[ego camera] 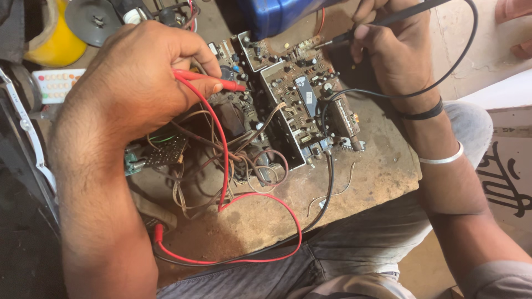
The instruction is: The person uses a multimeter to test points on a disassembled circuit board. They hold the red and black probes and touch various components and solder points while seated at a workbench.
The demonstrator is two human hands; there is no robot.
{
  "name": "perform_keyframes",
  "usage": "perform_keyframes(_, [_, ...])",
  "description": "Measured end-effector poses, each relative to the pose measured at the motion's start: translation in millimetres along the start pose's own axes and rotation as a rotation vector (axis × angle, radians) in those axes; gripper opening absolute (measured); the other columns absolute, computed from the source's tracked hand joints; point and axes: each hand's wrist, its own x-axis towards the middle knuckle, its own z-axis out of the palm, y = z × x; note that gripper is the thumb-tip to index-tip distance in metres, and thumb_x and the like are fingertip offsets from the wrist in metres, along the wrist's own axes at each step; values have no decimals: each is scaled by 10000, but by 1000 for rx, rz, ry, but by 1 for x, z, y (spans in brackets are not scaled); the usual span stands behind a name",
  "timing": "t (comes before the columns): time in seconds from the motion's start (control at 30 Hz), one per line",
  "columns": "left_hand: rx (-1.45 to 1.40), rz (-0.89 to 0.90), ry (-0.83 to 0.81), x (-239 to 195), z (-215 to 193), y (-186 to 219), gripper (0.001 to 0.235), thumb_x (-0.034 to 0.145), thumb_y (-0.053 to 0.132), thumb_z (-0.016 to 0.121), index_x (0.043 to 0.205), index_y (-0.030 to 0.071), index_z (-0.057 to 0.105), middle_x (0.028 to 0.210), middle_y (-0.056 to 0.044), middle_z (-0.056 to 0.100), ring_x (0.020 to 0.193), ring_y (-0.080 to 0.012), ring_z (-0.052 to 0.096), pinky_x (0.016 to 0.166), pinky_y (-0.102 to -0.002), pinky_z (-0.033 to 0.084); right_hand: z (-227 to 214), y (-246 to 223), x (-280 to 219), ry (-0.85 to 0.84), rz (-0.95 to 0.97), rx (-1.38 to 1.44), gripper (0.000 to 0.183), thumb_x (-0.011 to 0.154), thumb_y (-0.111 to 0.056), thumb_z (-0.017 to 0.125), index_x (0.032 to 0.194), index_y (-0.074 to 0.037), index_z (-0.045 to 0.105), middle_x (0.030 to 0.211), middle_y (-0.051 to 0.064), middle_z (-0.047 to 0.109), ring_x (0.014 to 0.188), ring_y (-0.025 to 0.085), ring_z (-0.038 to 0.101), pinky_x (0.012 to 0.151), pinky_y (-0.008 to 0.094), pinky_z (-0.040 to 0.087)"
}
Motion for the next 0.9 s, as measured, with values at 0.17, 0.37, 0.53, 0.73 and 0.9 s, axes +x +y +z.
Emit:
perform_keyframes(0.17, [5,36,15,1,1,-3,127,845,272,783,941,192,803,598,-62,666,557,-221,660,540,-400,481,-5,4,-4,-38,52,-44,187,991,23,460,1072,53,626,894,65,614,687,129,575,658,256,500])
perform_keyframes(0.37, [-2,27,9,1,1,-4,151,836,276,786,954,183,803,622,-70,683,568,-224,666,546,-400,489,-9,12,-4,-69,47,59,143,1086,8,511,1089,66,641,963,84,648,794,133,592,797,259,543])
perform_keyframes(0.53, [-22,11,5,1,2,-2,157,824,269,784,949,175,804,622,-70,691,573,-221,680,552,-397,499,-9,8,-3,-125,21,19,139,1123,-28,525,1114,61,632,1110,132,706,899,136,657,809,255,568])
perform_keyframes(0.73, [-23,32,8,1,0,-2,144,824,265,781,931,171,803,615,-59,690,571,-213,678,546,-389,495,-5,1,0,-130,96,-1,155,1119,-28,472,1175,41,600,1066,149,711,999,193,754,745,248,598])
perform_keyframes(0.9, [-29,15,4,0,1,-2,148,822,269,788,936,175,802,604,-61,683,557,-214,671,537,-394,486,-3,-2,0,-146,98,17,159,1127,-21,457,1210,34,581,1137,162,710,1040,210,756,754,252,608])
